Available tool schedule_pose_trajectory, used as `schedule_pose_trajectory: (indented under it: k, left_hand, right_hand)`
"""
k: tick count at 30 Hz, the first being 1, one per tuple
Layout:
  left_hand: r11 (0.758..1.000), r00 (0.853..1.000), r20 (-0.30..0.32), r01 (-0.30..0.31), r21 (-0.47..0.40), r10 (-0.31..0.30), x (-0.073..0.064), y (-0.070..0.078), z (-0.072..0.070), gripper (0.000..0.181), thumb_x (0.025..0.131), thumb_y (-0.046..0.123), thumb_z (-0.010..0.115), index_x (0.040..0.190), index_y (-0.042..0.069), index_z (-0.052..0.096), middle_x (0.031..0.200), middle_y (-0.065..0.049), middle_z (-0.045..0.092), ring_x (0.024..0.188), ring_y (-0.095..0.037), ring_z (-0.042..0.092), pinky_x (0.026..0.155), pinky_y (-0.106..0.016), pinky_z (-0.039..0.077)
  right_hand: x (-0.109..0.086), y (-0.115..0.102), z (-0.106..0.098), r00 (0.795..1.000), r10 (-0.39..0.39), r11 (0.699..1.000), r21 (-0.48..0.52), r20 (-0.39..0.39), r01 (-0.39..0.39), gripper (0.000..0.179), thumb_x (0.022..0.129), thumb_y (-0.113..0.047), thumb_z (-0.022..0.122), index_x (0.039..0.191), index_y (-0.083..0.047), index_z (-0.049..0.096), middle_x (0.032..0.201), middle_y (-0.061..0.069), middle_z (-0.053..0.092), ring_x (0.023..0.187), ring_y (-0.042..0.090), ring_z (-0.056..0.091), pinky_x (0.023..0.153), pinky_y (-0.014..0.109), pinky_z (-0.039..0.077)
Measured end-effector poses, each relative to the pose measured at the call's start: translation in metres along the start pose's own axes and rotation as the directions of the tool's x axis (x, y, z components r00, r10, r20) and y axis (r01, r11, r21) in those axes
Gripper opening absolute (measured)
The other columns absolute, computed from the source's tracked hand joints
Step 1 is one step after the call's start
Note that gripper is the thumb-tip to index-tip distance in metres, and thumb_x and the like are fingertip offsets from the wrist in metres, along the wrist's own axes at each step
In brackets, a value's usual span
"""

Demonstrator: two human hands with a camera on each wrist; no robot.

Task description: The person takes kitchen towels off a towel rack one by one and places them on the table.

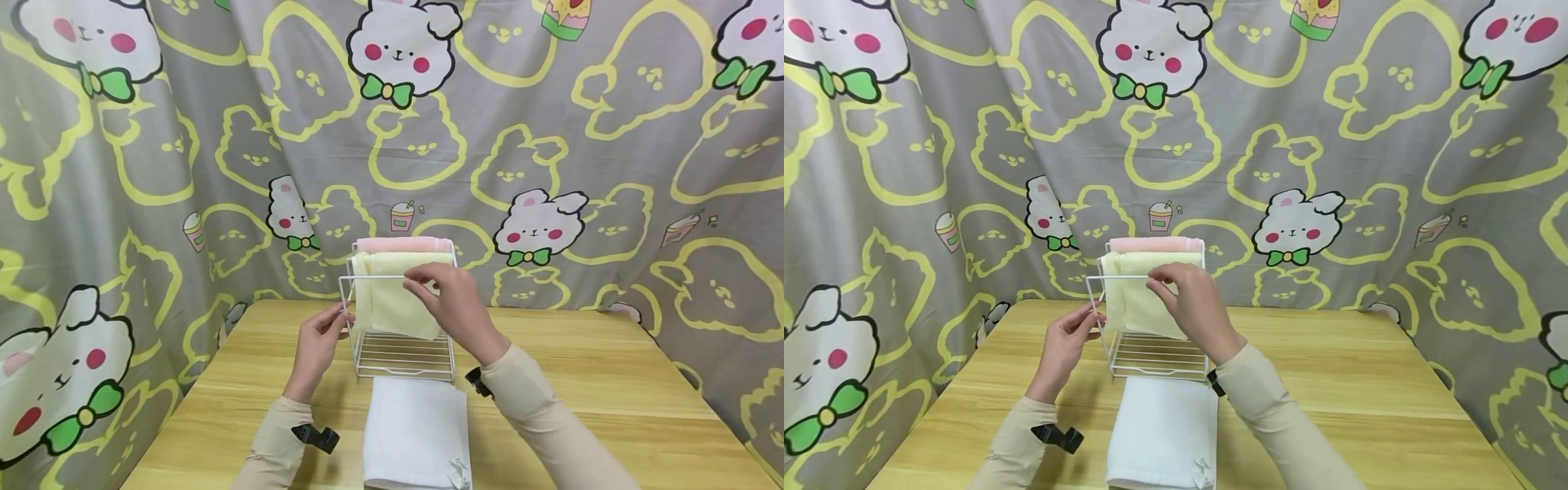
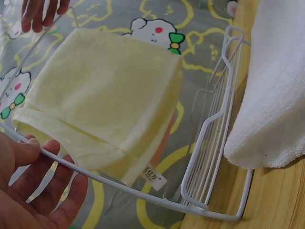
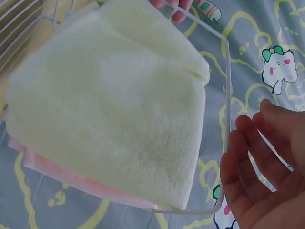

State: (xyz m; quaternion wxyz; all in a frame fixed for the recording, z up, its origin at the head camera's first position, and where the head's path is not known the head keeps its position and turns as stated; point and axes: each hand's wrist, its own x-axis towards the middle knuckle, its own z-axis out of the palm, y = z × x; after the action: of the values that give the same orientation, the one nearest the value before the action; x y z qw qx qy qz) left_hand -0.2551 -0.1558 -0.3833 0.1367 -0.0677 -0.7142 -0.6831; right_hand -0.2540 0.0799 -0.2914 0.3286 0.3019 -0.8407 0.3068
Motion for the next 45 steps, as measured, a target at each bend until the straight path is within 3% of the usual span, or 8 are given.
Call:
schedule_pose_trajectory:
  k: [8, 15, 18, 22, 31, 39, 45]
  left_hand:
    - [1.0, 1.0, 0.007, -0.011, 0.0, 0.011, 0.001, 0.0, 0.0, 0.027, 0.09, 0.009, 0.057, 0.117, 0.006, 0.061, 0.102, -0.024, 0.063, 0.098, -0.035, 0.059, 0.08, -0.04, 0.055]
    - [1.0, 1.0, 0.013, -0.014, 0.004, 0.014, -0.001, 0.0, -0.001, 0.03, 0.091, 0.008, 0.056, 0.12, 0.0, 0.058, 0.103, -0.024, 0.063, 0.098, -0.035, 0.059, 0.08, -0.042, 0.054]
    - [1.0, 1.0, 0.011, -0.011, -0.004, 0.011, 0.002, -0.009, -0.002, 0.031, 0.09, 0.011, 0.057, 0.12, 0.002, 0.058, 0.102, -0.022, 0.064, 0.098, -0.032, 0.06, 0.08, -0.04, 0.055]
    - [1.0, 1.0, -0.005, -0.015, -0.008, 0.015, 0.008, -0.024, -0.003, 0.032, 0.089, 0.016, 0.06, 0.119, 0.006, 0.06, 0.1, -0.017, 0.066, 0.095, -0.027, 0.062, 0.077, -0.033, 0.056]
    - [0.999, 0.999, -0.018, -0.033, 0.003, 0.033, 0.007, -0.027, -0.003, 0.03, 0.089, 0.018, 0.061, 0.117, 0.008, 0.062, 0.096, -0.012, 0.067, 0.092, -0.021, 0.063, 0.075, -0.032, 0.057]
    - [0.999, 0.999, -0.019, -0.036, 0.007, 0.036, 0.008, -0.026, -0.003, 0.033, 0.088, 0.019, 0.061, 0.119, 0.006, 0.06, 0.097, -0.013, 0.067, 0.092, -0.022, 0.063, 0.073, -0.031, 0.057]
    - [1.0, 1.0, -0.006, -0.003, -0.019, 0.003, 0.008, -0.02, -0.003, 0.032, 0.089, 0.014, 0.06, 0.119, 0.004, 0.059, 0.099, -0.018, 0.066, 0.096, -0.028, 0.061, 0.077, -0.037, 0.056]
  right_hand:
    - [0.015, 0.005, -0.004, 1.0, 0.004, 1.0, -0.018, 0.009, -0.004, 0.017, 0.085, -0.027, 0.065, 0.093, -0.013, 0.071, 0.084, -0.006, 0.068, 0.072, 0.004, 0.06, 0.059, 0.023, 0.052]
    - [0.029, 0.014, -0.001, 0.999, 0.026, 0.999, -0.029, 0.02, -0.025, 0.016, 0.084, -0.026, 0.067, 0.093, -0.013, 0.072, 0.09, -0.006, 0.069, 0.086, 0.011, 0.061, 0.078, 0.032, 0.05]
    - [0.032, 0.018, 0.001, 0.998, 0.05, 0.998, -0.037, 0.033, -0.049, 0.017, 0.083, -0.027, 0.067, 0.093, -0.014, 0.072, 0.091, -0.005, 0.069, 0.091, 0.015, 0.06, 0.084, 0.034, 0.047]
    - [0.036, 0.025, 0.003, 0.995, 0.078, 0.996, -0.036, 0.063, -0.076, 0.017, 0.084, -0.027, 0.067, 0.094, -0.013, 0.072, 0.092, -0.004, 0.069, 0.092, 0.019, 0.059, 0.085, 0.036, 0.046]
    - [0.048, 0.039, 0.007, 0.984, 0.119, 0.992, -0.049, 0.134, -0.113, 0.02, 0.082, -0.03, 0.068, 0.097, -0.015, 0.071, 0.098, -0.003, 0.068, 0.096, 0.019, 0.057, 0.087, 0.035, 0.045]
    - [0.059, 0.045, 0.01, 0.941, 0.221, 0.975, -0.041, 0.257, -0.218, 0.033, 0.081, -0.042, 0.066, 0.105, -0.019, 0.069, 0.101, -0.005, 0.067, 0.101, 0.018, 0.058, 0.087, 0.035, 0.048]
    - [0.064, 0.046, 0.009, 0.909, 0.239, 0.969, -0.025, 0.342, -0.246, 0.038, 0.08, -0.042, 0.068, 0.109, -0.018, 0.068, 0.105, -0.004, 0.066, 0.099, 0.016, 0.06, 0.085, 0.033, 0.051]
